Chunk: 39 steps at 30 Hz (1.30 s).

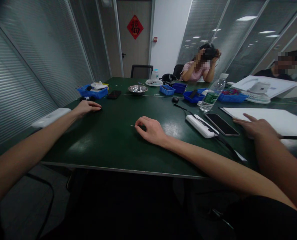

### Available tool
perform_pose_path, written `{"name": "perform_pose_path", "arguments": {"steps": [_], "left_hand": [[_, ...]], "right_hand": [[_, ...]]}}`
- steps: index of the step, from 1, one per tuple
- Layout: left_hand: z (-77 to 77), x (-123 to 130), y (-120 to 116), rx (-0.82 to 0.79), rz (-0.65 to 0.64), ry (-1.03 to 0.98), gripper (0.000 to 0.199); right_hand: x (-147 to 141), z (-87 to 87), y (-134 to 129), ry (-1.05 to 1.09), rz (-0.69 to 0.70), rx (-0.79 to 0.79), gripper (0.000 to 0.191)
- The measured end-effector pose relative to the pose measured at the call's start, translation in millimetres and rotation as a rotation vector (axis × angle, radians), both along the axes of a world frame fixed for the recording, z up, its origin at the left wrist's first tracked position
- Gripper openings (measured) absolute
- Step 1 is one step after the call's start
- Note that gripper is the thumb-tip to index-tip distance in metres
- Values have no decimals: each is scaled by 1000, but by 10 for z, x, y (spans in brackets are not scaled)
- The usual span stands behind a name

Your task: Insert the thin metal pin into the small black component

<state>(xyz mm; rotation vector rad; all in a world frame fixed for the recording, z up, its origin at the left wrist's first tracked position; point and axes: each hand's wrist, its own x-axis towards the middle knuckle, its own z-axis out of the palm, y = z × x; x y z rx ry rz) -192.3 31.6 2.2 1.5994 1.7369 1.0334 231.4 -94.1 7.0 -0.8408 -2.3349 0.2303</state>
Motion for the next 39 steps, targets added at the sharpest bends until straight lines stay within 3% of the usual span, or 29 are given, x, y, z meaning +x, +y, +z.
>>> {"name": "perform_pose_path", "arguments": {"steps": [5,11,14,24,34,39], "left_hand": [[60,338,-172,-83,-169,-103,40],[116,1148,-621,-59,-706,70,34],[127,1355,-801,12,-874,61,33],[109,1385,-903,114,-939,82,33],[69,1409,-895,-21,-940,-58,34],[53,1375,-862,-60,-913,-21,29]], "right_hand": [[4,18,-16,-46,49,-10,15],[-5,25,-15,-60,90,3,16],[-7,29,-23,-82,100,-1,15],[-8,27,-31,-132,71,6,14],[1,15,-33,-129,95,14,12],[5,22,-46,-121,110,20,12]]}}
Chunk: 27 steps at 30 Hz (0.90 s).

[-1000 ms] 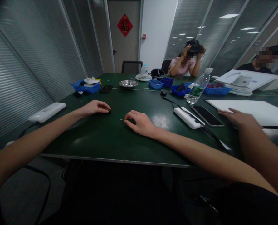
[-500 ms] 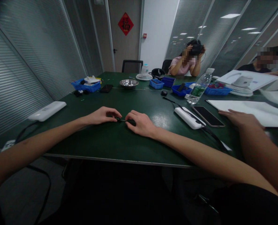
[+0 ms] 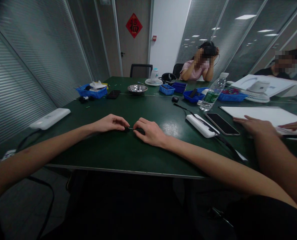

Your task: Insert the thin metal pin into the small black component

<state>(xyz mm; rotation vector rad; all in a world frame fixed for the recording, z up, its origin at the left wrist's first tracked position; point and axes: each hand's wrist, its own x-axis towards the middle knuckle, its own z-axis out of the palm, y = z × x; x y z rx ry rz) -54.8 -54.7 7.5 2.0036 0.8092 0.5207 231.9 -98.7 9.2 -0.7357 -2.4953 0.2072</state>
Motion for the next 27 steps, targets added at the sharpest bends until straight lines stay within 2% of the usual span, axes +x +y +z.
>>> {"name": "perform_pose_path", "arguments": {"steps": [7,14,17,21,24,25,27], "left_hand": [[12,6,-14,17,-15,9,29],[49,98,-100,89,-105,-15,30],[35,126,-112,75,-103,-15,33],[-10,134,-92,-28,-61,-59,56],[-7,102,-68,-90,-22,-63,75],[6,82,-61,-78,-5,-62,75],[40,38,-47,11,22,-44,58]], "right_hand": [[11,3,0,-14,21,17,13],[-7,7,-21,-34,46,-12,15],[-14,-17,-6,-28,43,-10,15],[-21,-63,46,26,-32,5,13],[-23,-64,81,58,-159,-20,11],[-22,-56,90,62,-205,-35,10],[-19,-35,99,69,-282,-70,11]]}}
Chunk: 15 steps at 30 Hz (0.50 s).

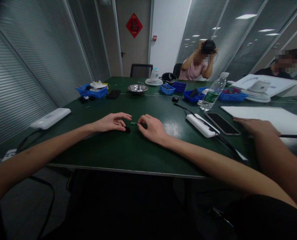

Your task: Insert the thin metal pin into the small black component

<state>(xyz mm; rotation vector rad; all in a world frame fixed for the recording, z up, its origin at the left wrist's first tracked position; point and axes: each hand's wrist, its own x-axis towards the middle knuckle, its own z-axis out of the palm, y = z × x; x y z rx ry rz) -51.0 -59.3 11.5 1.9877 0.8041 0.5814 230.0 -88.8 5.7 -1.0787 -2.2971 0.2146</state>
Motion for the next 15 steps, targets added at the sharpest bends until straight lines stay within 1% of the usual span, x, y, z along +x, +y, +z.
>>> {"name": "perform_pose_path", "arguments": {"steps": [2,3,5,8,10,12,15], "left_hand": [[29,-32,8,146,26,60,33],[37,-35,9,220,37,99,27],[33,-9,3,348,49,155,25],[-6,92,-20,479,25,158,22],[-32,159,-36,513,3,171,23],[-43,194,-45,537,7,208,26],[-40,173,-24,587,33,254,25]], "right_hand": [[4,23,1,18,-45,-24,11],[5,33,-1,29,-58,-30,11],[6,46,-7,49,-71,-39,12],[5,46,-8,69,-68,-39,12],[4,35,1,77,-64,-29,12],[4,23,12,76,-57,-21,12],[5,13,19,71,-47,-16,12]]}}
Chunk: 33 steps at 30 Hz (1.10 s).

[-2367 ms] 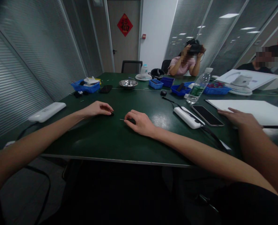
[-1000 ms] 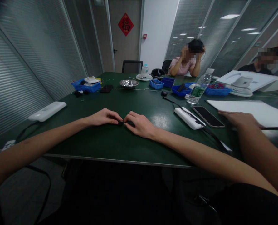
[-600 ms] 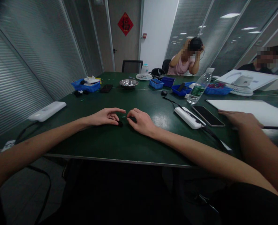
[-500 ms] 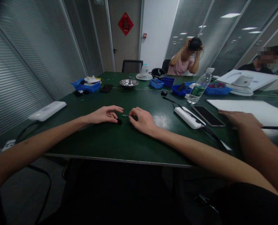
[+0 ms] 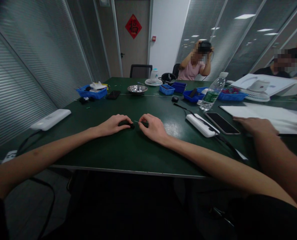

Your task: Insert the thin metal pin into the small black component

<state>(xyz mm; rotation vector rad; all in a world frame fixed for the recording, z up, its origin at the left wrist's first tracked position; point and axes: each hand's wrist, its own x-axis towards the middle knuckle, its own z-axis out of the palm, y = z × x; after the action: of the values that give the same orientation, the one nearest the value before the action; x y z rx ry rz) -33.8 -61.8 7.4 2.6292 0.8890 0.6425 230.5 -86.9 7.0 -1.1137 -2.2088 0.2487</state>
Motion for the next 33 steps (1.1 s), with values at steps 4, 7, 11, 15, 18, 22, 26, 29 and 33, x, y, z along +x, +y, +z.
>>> {"name": "perform_pose_path", "arguments": {"steps": [4,7,11,15,18,22,26,29,33], "left_hand": [[1,-168,137,-38,41,-36,24],[-11,-438,338,-61,183,-75,28],[-36,-976,665,-59,432,-91,34],[-67,-1469,930,-58,668,-67,31],[-79,-1649,1019,-134,733,-80,32],[-73,-1663,1018,-167,720,-103,35],[-60,-1633,1007,-161,706,-68,40],[-54,-1634,1009,-160,705,-60,40],[-47,-1602,977,-137,676,-45,40]], "right_hand": [[5,4,-9,-7,5,3,12],[9,8,-13,-12,25,10,12],[12,13,-23,-17,34,4,12],[13,21,-38,-28,35,-8,13],[15,21,-40,-35,38,-11,14],[16,15,-39,-44,40,-14,14],[18,11,-35,-46,56,-7,14],[20,11,-31,-50,63,-8,13],[18,11,-30,-48,72,-6,14]]}}
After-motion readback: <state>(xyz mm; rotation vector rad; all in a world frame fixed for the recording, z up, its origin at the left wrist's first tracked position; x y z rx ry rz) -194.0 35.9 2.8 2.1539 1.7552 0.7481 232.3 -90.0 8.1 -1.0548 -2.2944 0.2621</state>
